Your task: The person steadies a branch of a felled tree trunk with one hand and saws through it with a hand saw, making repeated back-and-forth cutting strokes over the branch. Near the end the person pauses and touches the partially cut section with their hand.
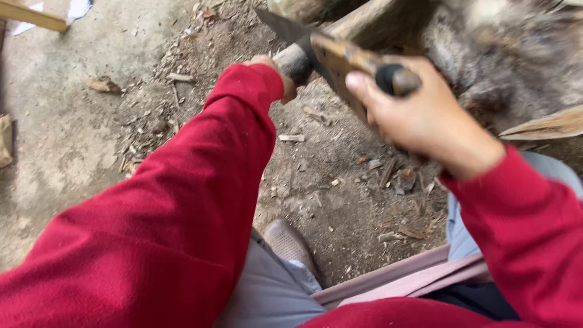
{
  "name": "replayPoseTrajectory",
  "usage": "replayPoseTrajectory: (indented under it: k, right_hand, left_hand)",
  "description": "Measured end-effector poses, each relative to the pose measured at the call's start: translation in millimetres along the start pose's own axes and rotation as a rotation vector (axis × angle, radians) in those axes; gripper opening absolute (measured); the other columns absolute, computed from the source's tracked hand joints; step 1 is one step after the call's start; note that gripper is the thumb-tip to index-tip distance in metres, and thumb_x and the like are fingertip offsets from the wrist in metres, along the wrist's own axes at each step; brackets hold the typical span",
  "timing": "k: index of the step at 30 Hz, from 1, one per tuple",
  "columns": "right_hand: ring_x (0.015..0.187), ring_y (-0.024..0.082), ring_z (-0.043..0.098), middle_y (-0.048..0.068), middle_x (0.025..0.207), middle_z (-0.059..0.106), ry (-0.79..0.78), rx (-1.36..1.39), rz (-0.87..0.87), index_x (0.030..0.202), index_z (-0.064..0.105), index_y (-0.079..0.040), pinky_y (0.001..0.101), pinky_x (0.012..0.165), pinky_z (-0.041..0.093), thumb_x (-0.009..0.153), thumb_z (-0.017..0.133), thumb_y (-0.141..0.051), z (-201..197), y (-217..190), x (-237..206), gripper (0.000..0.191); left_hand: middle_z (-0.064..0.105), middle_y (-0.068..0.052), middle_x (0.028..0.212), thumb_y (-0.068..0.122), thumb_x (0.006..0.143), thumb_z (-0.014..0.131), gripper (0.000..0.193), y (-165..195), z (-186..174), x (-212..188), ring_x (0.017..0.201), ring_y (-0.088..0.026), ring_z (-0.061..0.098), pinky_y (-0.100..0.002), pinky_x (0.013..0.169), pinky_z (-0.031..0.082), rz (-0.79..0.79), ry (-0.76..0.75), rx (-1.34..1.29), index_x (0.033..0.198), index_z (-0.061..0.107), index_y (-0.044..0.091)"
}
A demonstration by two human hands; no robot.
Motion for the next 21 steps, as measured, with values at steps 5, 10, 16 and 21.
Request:
replayPoseTrajectory:
  k: [5, 10, 16, 21]
  right_hand:
    - [0.045, 0.006, 0.048, -0.002, 0.057, 0.054, -0.036, 0.066, 0.003, 0.084, 0.063, -0.011, 0.0263, 0.040, 0.039, 0.101, 0.064, -0.029, -10.4, 15.1, -26.1, 0.026]
    - [0.039, 0.012, 0.045, 0.005, 0.050, 0.053, 0.072, -0.018, 0.116, 0.079, 0.058, -0.005, 0.0321, 0.034, 0.037, 0.098, 0.067, -0.027, -58.8, 28.7, -81.7, 0.031]
    - [0.044, 0.007, 0.049, -0.003, 0.058, 0.056, -0.026, 0.044, -0.016, 0.081, 0.063, -0.011, 0.0269, 0.041, 0.040, 0.100, 0.064, -0.031, -0.7, 2.3, 22.4, 0.028]
    - [0.044, 0.008, 0.047, -0.001, 0.058, 0.053, -0.058, 0.089, 0.021, 0.083, 0.059, -0.008, 0.0288, 0.038, 0.038, 0.102, 0.065, -0.030, -5.4, 22.5, 4.5, 0.030]
  left_hand:
    - [0.070, -0.018, 0.121, 0.033, 0.066, 0.088, 0.069, -12.6, 5.5, -0.9, 0.112, -0.030, 0.069, -0.041, 0.096, 0.056, -0.124, 0.043, -0.223, 0.125, 0.066, 0.002]
    - [0.070, -0.017, 0.122, 0.031, 0.064, 0.088, 0.072, -12.2, -3.9, -6.5, 0.114, -0.028, 0.069, -0.039, 0.098, 0.056, -0.053, 0.063, -0.264, 0.125, 0.066, 0.000]
    - [0.070, -0.016, 0.126, 0.031, 0.066, 0.084, 0.069, -13.6, -22.1, -13.8, 0.118, -0.028, 0.069, -0.039, 0.100, 0.056, -0.092, 0.033, -0.298, 0.127, 0.068, 0.004]
    - [0.062, -0.018, 0.134, 0.033, 0.065, 0.088, 0.075, -14.7, -6.5, -16.6, 0.127, -0.031, 0.060, -0.039, 0.106, 0.050, -0.108, 0.037, -0.266, 0.131, 0.063, 0.006]
Point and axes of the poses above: each hand's wrist, its own x-axis towards the middle knuckle, its own z-axis out of the palm, y = z × x, the point moved 10 cm from there along x, towards the middle knuckle
